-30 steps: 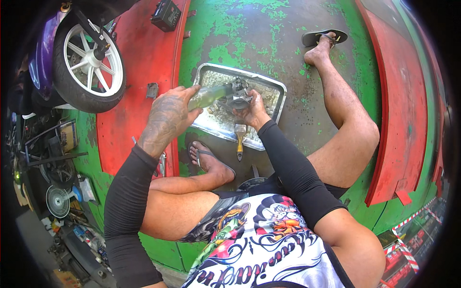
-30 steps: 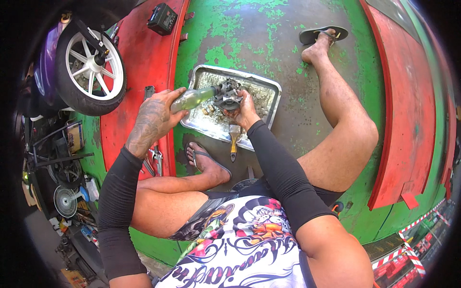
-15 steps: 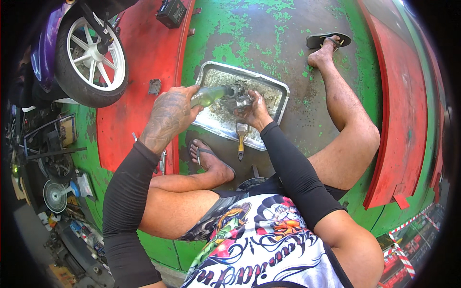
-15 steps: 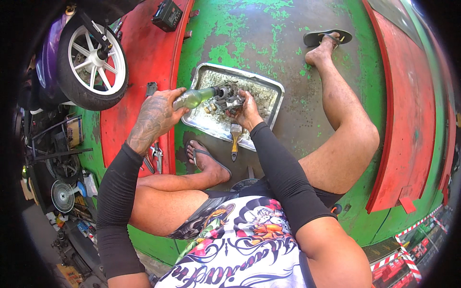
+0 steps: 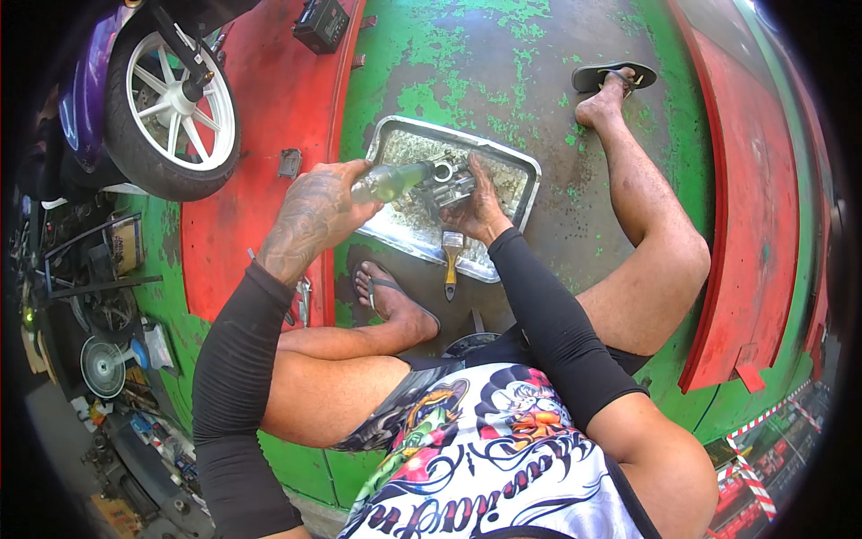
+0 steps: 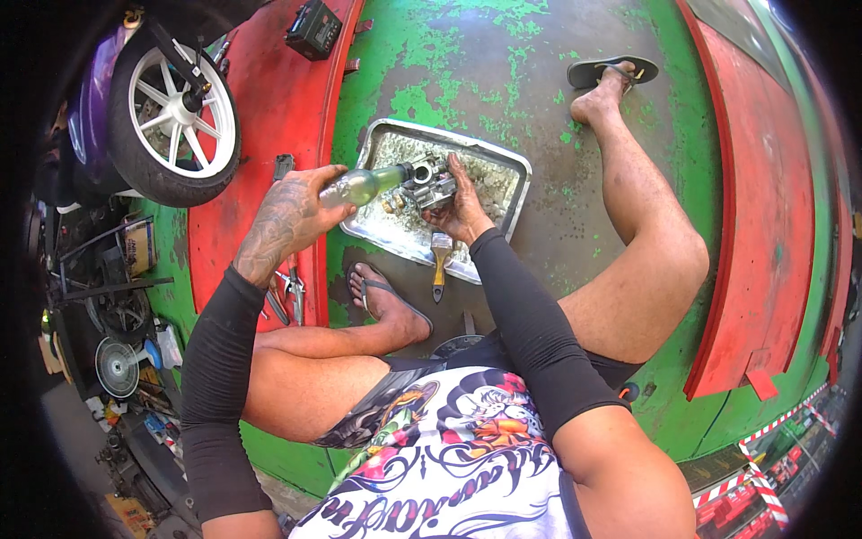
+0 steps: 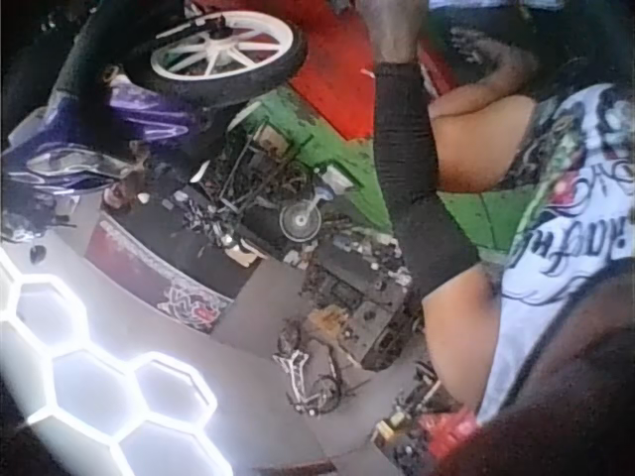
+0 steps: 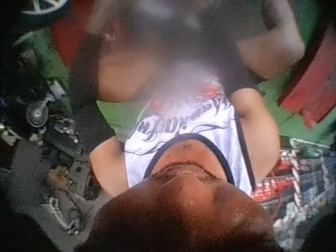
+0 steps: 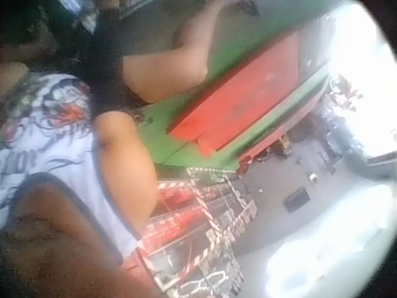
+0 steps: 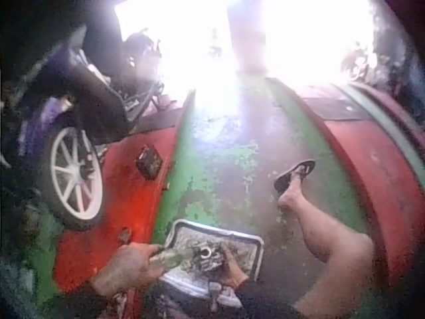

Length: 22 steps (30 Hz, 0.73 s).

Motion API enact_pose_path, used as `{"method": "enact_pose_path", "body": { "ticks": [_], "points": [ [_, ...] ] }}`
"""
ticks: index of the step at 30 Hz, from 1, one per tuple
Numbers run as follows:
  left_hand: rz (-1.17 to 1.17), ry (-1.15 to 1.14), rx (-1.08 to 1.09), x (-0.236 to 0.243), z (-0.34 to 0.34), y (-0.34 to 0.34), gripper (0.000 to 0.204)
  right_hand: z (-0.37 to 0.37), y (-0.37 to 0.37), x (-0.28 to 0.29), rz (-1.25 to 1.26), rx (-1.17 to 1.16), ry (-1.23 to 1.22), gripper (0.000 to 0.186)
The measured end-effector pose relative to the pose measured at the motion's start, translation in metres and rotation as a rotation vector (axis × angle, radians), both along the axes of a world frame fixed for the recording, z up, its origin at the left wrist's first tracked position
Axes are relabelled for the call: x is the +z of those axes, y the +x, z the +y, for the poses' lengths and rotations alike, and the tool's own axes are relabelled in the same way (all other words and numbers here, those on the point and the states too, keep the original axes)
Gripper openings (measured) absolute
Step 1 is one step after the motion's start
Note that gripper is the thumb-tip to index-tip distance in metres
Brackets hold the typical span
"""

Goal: Clean a motorcycle carburetor using a brush and solvent in a tray.

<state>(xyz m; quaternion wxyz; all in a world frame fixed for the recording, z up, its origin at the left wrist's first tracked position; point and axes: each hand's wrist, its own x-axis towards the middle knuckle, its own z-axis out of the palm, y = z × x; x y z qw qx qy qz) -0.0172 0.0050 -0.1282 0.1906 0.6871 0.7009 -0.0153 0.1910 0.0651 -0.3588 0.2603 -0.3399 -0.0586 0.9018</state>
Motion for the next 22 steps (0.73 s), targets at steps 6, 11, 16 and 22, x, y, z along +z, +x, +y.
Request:
{"method": "enact_pose_path", "body": {
  "ticks": [6,11,16,22],
  "points": [
    [-0.152,-0.204,0.071,-0.049,-0.008,-0.028,0.064,0.002,0.006,0.007,-0.097,-0.029,-0.009,0.068],
    [-0.316,-0.392,0.153,-0.106,-0.013,-0.032,0.083,0.009,0.005,0.013,-0.048,-0.071,0.077,0.063],
    [-0.562,-0.090,0.298,-0.151,-0.040,-0.052,0.080,0.011,0.000,0.020,0.055,-0.059,0.103,0.053],
    [-0.758,0.159,0.624,-0.130,-0.067,-0.092,0.085,0.023,0.010,-0.004,-0.005,0.004,0.155,0.070]
  ]
}}
